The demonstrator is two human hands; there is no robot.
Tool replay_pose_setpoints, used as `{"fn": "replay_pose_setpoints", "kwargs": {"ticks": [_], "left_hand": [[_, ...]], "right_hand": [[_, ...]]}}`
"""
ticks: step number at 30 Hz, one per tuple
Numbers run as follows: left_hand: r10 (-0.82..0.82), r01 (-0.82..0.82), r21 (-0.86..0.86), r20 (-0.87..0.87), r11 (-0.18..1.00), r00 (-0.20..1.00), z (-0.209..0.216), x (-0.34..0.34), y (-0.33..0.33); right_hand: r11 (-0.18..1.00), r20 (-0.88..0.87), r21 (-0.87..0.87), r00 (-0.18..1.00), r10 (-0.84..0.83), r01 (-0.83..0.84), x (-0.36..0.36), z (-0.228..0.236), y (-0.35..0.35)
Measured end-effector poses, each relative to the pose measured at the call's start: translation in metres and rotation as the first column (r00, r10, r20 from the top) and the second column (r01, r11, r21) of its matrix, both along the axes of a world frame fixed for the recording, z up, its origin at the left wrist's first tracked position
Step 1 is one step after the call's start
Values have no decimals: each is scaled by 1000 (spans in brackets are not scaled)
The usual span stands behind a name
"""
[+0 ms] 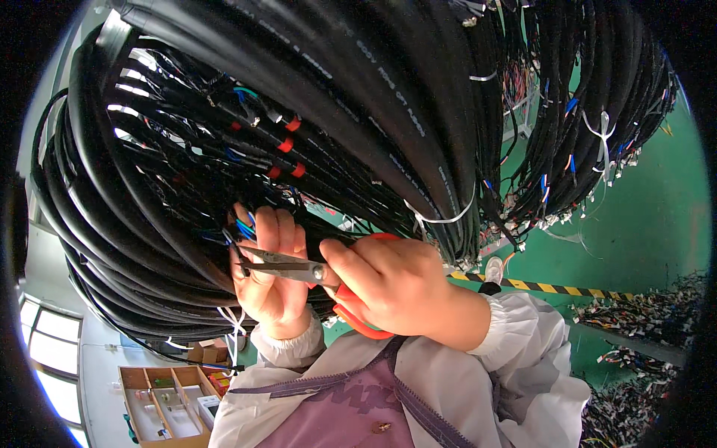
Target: Processing bundles of black cables by trimming white plastic ties using scissors in a factory.
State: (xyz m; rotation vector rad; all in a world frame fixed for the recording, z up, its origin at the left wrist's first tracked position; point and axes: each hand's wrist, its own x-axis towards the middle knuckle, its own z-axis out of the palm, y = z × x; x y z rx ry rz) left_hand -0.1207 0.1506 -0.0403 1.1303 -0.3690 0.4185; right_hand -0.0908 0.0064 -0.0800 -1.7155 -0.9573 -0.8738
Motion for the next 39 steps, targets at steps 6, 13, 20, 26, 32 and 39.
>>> {"fn": "replay_pose_setpoints", "kwargs": {"ticks": [6,13,20,26,32,39], "left_hand": [[-56,56,-47,-10,997,998,1,0,1],[-53,48,-95,-45,994,998,4,0,-7],[-203,210,-77,90,975,975,-6,5,7],[133,-170,221,172,960,976,-9,3,5],[84,-107,110,195,988,977,-5,1,-5],[-333,345,-13,238,938,913,2,-1,-5]], "right_hand": [[937,-398,236,854,334,-256,-3,0,0],[933,-259,262,913,315,-247,1,-9,2],[913,-330,289,865,378,-288,-6,-9,-10],[910,-250,243,885,392,-335,-10,-6,-4],[852,-297,259,802,519,-455,-9,-4,2],[821,-295,317,773,561,-475,-14,2,6]]}}
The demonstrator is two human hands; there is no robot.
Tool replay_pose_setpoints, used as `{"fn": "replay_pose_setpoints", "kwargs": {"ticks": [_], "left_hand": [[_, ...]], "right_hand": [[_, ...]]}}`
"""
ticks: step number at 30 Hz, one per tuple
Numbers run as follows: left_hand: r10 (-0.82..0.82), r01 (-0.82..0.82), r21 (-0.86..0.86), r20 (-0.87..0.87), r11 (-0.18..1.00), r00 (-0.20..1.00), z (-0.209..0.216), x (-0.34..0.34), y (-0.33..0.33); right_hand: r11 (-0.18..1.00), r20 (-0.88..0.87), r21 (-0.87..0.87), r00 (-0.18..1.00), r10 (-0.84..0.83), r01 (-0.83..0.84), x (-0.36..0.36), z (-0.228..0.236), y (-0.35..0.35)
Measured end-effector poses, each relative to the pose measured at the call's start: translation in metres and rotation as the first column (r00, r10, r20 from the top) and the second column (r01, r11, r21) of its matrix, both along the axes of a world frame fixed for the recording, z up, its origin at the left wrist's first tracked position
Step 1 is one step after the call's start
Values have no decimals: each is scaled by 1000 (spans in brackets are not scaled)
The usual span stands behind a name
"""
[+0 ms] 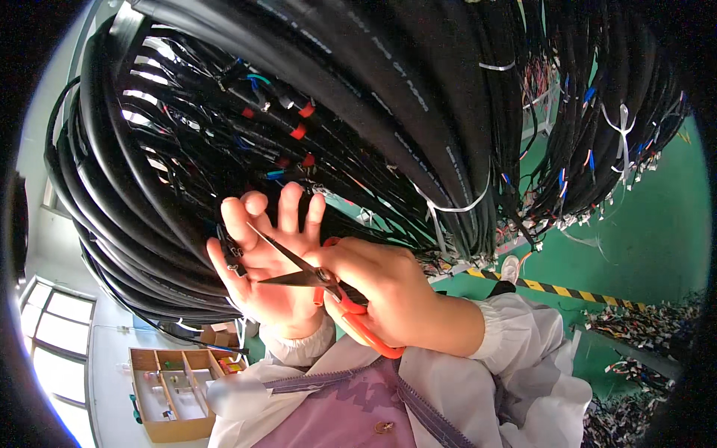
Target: Processing bundles of black cables by trimming white plastic ties using scissors in a factory.
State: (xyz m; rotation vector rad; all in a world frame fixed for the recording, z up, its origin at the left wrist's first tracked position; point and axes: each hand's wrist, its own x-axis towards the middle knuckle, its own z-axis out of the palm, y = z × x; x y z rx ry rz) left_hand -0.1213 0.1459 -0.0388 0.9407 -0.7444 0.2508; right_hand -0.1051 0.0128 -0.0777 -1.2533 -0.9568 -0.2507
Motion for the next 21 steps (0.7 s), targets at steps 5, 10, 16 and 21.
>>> {"fn": "replay_pose_setpoints", "kwargs": {"ticks": [5,10,16,21], "left_hand": [[-119,120,-16,11,993,993,2,1,0],[-197,197,-27,27,980,980,1,4,2],[-228,227,21,56,974,972,0,9,6],[-246,245,22,58,969,968,-1,10,6]], "right_hand": [[997,4,70,1000,19,-19,-1,-4,3],[995,6,98,1000,26,-27,-1,-1,1],[997,8,79,1000,9,-10,0,0,1],[999,19,46,1000,4,-5,2,2,-1]]}}
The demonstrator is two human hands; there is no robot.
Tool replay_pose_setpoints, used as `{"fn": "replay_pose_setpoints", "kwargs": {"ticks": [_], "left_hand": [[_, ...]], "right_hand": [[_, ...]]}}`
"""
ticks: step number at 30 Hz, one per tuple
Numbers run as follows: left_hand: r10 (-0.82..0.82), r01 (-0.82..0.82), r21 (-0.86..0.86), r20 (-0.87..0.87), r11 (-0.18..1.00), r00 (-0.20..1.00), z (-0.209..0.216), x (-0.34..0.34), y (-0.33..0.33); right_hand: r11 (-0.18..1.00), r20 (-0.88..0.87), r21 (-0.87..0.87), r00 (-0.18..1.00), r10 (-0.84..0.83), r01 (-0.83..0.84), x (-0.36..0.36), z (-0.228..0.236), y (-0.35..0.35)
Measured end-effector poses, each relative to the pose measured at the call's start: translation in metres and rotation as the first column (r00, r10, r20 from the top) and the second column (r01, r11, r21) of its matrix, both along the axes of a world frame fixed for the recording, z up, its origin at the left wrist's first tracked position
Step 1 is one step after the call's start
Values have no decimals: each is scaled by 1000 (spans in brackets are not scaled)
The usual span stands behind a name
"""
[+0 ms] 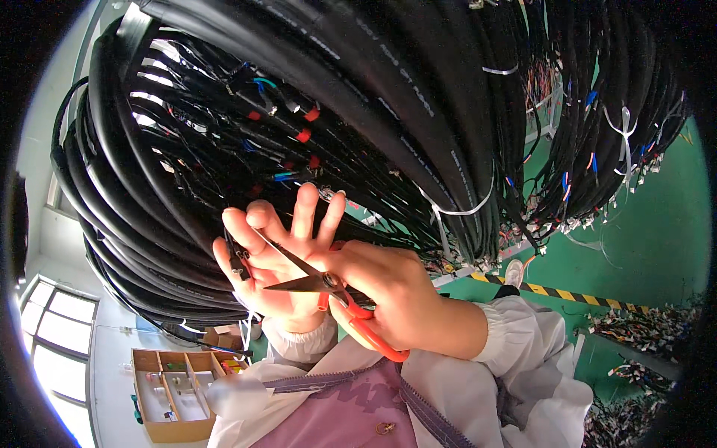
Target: Processing bundles of black cables by trimming white plastic ties using scissors in a factory.
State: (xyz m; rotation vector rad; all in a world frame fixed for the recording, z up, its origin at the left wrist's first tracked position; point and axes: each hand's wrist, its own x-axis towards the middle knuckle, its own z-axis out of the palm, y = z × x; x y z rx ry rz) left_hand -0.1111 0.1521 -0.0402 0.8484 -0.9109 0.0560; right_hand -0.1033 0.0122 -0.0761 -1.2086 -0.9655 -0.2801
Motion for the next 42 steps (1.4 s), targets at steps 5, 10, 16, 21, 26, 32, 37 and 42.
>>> {"fn": "replay_pose_setpoints", "kwargs": {"ticks": [5,10,16,21,26,32,37,42], "left_hand": [[3,-4,-8,-17,1000,1000,0,-2,-1],[-13,12,-10,-26,1000,1000,0,-1,0],[-17,16,-18,-46,1000,999,0,-2,-2],[391,-386,63,-84,920,917,-2,-8,-7],[791,-778,266,83,569,606,-9,-12,-2],[942,-939,291,221,183,252,-14,-12,-3],[949,-940,333,270,68,165,-18,-11,4],[925,-965,249,379,-79,22,-19,0,2]], "right_hand": [[1000,5,15,1000,11,-11,0,-1,1],[1000,4,27,1000,2,-2,-1,-3,1],[999,-9,32,1000,-4,4,-1,-4,1],[1000,2,23,1000,-17,17,-3,-10,0],[997,-19,56,998,-54,55,0,-24,-12],[969,123,-25,963,-241,246,4,-13,-13],[909,306,-9,867,-393,416,36,28,29],[917,168,0,904,-393,399,56,10,49]]}}
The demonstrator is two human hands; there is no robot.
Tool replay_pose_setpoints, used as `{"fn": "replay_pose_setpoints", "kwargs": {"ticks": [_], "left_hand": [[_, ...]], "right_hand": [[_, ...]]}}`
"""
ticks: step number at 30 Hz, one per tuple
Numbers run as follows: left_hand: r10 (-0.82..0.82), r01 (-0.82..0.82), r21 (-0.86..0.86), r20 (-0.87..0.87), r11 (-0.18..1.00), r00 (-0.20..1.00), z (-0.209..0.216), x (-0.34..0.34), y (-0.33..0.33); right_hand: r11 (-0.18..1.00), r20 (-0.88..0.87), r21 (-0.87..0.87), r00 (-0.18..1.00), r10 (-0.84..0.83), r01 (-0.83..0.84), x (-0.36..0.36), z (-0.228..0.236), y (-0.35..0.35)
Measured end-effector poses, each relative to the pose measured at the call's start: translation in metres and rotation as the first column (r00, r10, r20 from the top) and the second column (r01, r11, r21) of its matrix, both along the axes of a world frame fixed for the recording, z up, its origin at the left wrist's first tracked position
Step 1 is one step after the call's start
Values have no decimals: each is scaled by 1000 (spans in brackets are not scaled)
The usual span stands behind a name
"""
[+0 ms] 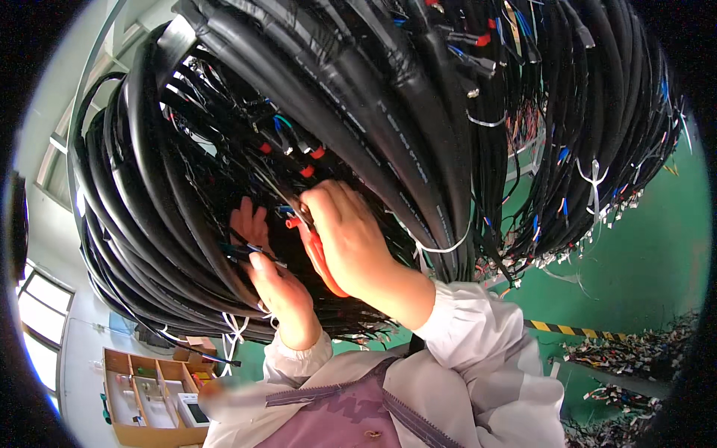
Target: Processing bundles of black cables by trimming white plastic ties using scissors in a factory.
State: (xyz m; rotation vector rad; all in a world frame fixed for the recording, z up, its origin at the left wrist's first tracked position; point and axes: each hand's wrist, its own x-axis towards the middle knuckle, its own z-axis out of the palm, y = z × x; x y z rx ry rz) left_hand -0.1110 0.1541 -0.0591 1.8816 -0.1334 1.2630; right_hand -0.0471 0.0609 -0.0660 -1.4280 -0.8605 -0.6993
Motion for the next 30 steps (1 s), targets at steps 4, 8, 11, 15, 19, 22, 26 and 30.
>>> {"fn": "replay_pose_setpoints", "kwargs": {"ticks": [4,8,11,15,19,22,26,30], "left_hand": [[45,-43,-39,45,998,998,6,9,-1],[115,-131,-279,-76,951,991,23,21,-17],[204,-209,-43,-96,977,974,17,26,-10],[82,-98,-162,-99,982,992,20,23,-13],[262,-257,51,-117,965,958,20,21,-16],[161,-163,-3,-165,987,973,24,18,-16],[68,-73,-33,-141,997,988,26,15,-18],[2,-29,-169,-157,985,988,25,20,-20]], "right_hand": [[995,31,-98,999,-27,30,5,-2,-10],[965,-108,-44,961,253,-259,6,7,-17],[912,-170,-58,904,391,-405,-2,12,-20],[917,-28,-13,917,397,-398,2,-21,3],[809,-227,214,777,587,-548,-12,-40,0],[841,-151,11,831,536,-541,5,-59,4],[866,170,-429,919,355,-255,30,-53,-11],[841,359,-541,902,240,-9,50,-47,-32]]}}
